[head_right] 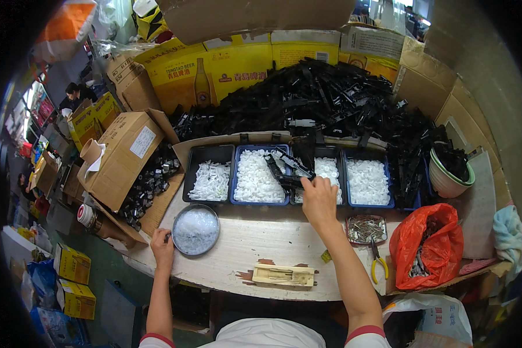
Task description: The person assembles small black plastic components by inserting white cylindrical pieces and metal pins into a wooden jig. They use a hammer to tap the pins into place and pliers to adjust the assembly. The finished units are placed into a cardboard box on the left side of the workspace.
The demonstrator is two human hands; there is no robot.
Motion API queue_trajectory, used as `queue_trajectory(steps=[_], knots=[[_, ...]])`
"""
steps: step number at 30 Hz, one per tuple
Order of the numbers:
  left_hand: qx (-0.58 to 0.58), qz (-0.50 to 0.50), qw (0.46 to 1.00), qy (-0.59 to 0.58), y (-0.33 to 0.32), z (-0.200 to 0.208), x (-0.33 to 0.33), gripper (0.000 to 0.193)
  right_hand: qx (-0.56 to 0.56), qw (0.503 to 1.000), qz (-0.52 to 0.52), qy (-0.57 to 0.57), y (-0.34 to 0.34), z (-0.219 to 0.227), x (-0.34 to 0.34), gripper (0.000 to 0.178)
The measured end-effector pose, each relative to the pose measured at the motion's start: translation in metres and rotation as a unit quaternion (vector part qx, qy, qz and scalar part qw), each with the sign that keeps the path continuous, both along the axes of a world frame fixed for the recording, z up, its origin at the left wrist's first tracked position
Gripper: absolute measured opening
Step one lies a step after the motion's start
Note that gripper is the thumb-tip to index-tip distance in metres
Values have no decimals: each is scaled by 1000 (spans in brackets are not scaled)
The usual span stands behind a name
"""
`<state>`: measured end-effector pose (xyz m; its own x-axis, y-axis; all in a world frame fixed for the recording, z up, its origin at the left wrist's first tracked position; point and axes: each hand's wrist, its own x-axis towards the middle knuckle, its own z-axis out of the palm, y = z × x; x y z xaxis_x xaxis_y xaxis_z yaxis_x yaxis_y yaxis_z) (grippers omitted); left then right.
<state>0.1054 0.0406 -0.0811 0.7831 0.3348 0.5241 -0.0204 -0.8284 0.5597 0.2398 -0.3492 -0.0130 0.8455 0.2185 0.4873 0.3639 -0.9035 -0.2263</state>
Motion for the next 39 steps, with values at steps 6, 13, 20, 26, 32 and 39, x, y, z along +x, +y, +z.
queue_trajectory(steps=[6, 13, 20, 26, 32, 39], knots=[[26, -34, 995, 93, 15, 12, -6, 25, -65, 991, 20, 114, 7, 16, 40, 37], [-316, 30, 943, 102, 37, -1, -11, 19, 175, 980, 50, 80, -36, 34, 38, 35], [-575, -112, 808, 59, -22, 52, -47, 20, 496, 797, 163, 305, -50, 48, -42, 19], [-511, -203, 795, 256, -115, 52, -36, 28, 472, 693, 261, 478, -35, 12, -118, 19], [-544, -250, 745, 295, -122, 19, -18, 28, 359, 786, 240, 442, -43, 5, -132, 26], [-493, -187, 797, 295, -119, 20, -3, 28, 89, 936, 257, 224, -45, -9, -141, 26]])
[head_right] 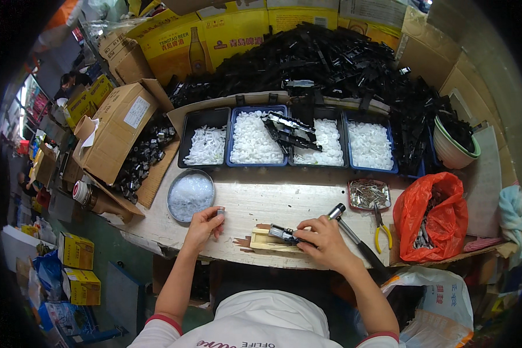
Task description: The person assembles small black plastic components by inserting white cylindrical pieces and metal pins into a wooden jig. They use a hammer to tap the pins into place and pliers to adjust the assembly. The finished units are placed into a cardboard box on the left side of the workspace.
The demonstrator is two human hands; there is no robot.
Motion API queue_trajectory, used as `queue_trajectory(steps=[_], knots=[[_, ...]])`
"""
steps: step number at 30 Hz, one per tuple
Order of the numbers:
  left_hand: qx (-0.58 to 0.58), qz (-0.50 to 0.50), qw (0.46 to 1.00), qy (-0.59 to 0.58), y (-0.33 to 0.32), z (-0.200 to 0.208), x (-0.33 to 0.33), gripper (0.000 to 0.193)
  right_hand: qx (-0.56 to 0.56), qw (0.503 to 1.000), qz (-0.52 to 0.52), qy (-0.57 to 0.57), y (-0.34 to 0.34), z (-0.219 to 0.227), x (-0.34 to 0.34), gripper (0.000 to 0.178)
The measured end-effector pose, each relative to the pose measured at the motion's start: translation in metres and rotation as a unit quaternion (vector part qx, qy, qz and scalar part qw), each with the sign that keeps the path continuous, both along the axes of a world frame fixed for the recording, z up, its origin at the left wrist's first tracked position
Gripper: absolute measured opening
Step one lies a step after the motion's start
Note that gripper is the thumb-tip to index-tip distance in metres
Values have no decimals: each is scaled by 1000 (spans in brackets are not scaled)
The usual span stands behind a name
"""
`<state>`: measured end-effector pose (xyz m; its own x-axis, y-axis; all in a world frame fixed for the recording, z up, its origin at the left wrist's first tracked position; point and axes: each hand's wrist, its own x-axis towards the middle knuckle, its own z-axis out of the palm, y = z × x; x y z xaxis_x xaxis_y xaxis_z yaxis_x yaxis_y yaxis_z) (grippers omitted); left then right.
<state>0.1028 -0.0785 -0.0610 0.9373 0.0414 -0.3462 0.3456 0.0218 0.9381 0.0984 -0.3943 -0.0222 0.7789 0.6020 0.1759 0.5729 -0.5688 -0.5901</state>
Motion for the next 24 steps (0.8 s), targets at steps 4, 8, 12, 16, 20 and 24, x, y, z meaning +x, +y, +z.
queue_trajectory(steps=[4, 8, 12, 16, 20, 24], knots=[[-8, 31, 999, -8, 10, -5, 2, 26, -77, 991, -7, -113, 24, -1, -10, 27], [-53, 57, 997, -24, 19, -6, -5, 21, -120, 982, 35, -139, 39, -12, -13, 32], [-66, 4, 997, -41, 6, 0, -13, 21, -158, 970, 66, -172, 47, -17, -13, 34], [-93, -57, 993, -39, -19, 15, -15, 21, -178, 961, 86, -195, 60, -18, -11, 33], [-15, -124, 992, -28, -39, 34, -12, 12, -64, 987, 65, -132, 60, -22, -8, 29], [83, -161, 982, -47, -56, 39, -10, 7, 113, 993, -21, -39, 49, -26, 2, 29]])
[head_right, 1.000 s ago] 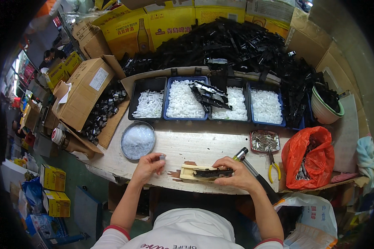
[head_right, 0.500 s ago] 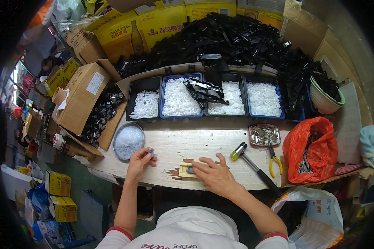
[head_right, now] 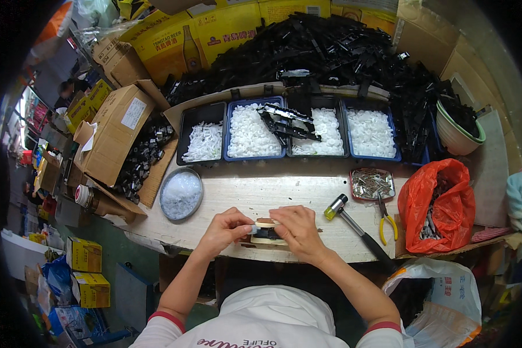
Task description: The person assembles small black plastic components by inserting white cylindrical pieces and metal pins into a wooden jig. They use a hammer to tap the pins into place and pliers to adjust the assembly. The finished units are placed into a cardboard box on the left side of the workspace.
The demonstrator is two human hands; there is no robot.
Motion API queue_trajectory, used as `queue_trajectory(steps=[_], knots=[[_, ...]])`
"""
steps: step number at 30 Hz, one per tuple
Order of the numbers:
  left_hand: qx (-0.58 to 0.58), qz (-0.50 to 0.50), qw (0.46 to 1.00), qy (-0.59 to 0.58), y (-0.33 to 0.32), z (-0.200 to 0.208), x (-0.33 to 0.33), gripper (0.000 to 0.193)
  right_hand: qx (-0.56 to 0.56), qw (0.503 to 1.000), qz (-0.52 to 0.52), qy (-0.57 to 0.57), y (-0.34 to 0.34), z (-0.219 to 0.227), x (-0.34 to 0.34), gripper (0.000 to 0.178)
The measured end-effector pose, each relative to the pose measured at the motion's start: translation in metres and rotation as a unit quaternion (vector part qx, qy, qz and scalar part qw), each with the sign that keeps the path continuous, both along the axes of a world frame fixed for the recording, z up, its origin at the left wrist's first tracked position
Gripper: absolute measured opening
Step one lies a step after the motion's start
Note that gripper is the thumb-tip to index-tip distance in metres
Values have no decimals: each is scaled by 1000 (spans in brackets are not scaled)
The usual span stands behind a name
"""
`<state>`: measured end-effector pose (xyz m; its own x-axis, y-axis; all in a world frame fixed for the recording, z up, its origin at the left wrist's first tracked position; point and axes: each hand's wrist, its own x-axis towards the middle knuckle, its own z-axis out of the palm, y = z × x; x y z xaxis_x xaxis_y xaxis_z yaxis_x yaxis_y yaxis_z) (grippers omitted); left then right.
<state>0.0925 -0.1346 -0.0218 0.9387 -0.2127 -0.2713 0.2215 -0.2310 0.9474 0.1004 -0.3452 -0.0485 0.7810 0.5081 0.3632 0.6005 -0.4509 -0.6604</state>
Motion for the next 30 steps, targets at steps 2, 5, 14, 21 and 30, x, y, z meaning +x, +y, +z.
queue_trajectory(steps=[2, 5, 14, 21, 30], knots=[[79, -29, 994, -73, -10, -10, 2, 5, 31, 999, -29, -5, 0, -1, 1, 29], [204, -39, 963, -170, -22, -14, 1, 4, 9, 1000, -16, -10, 1, -3, -1, 28], [-78, 54, 995, -12, -15, -33, -2, 5, 23, 999, -25, 8, 2, 0, 2, 15], [262, -14, 934, -242, -24, -4, 43, 4, -72, 953, -271, -111, -65, 15, 35, 10], [448, 80, 843, -285, -25, 4, 173, 10, -366, 863, -346, -35, -134, -7, 80, 10]])
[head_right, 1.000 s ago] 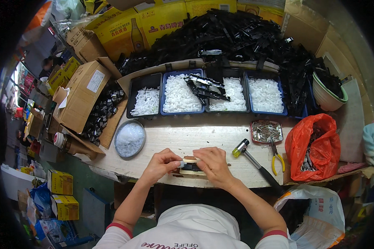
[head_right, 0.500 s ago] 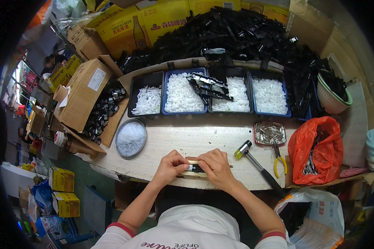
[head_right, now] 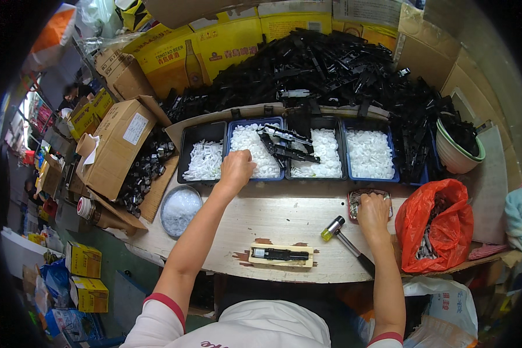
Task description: The person assembles small black plastic components by inserting white cylindrical pieces and metal pins into a wooden jig. They use a hammer to tap the pins into place and pliers to adjust the assembly. The finished units are placed into a cardboard box on the left side of the workspace.
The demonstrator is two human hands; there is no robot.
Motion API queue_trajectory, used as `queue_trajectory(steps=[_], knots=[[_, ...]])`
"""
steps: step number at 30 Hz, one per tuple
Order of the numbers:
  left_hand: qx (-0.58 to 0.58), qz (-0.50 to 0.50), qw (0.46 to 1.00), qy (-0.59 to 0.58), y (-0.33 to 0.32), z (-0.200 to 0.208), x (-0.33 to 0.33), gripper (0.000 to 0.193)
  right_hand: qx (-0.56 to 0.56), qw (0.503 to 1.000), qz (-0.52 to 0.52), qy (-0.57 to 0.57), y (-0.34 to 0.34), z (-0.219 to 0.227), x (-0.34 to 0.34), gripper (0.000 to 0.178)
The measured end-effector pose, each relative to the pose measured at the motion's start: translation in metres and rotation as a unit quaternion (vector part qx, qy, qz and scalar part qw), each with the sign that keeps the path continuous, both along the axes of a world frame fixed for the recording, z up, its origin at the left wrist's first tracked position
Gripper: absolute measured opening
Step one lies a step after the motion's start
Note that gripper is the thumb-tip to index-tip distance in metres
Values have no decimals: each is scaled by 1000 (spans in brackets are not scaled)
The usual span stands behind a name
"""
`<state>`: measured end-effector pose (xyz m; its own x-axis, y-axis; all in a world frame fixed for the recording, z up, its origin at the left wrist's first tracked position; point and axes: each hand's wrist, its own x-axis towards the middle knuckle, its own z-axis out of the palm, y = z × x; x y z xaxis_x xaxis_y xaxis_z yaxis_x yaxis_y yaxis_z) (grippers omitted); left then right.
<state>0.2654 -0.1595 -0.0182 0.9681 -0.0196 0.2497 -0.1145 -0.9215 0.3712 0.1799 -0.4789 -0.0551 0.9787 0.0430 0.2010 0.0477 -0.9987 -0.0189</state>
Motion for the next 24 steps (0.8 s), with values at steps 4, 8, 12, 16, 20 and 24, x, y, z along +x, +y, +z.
queue_trajectory(steps=[4, 8, 12, 16, 20, 24], knots=[[-51, -16, 998, 19, 14, -3, 13, 7, 27, 1000, 11, -11, -3, -2, 3, 7], [-125, -22, 992, 14, 26, -3, 14, 8, 126, 991, 18, -32, -6, 9, -2, 4], [-440, 10, 887, 142, 32, 13, 5, 14, 173, 984, 27, -37, -13, 10, -2, 5], [-622, -46, 759, 187, 36, 23, -26, 15, 195, 979, 24, -57, -14, 6, -4, 3], [-717, -103, 669, 164, 21, 10, -77, 12, 283, 952, 23, -119, -8, 10, -9, 3], [-707, -123, 665, 208, -3, -12, -139, 10, 616, 786, 54, -8, 63, 33, -36, 3]])
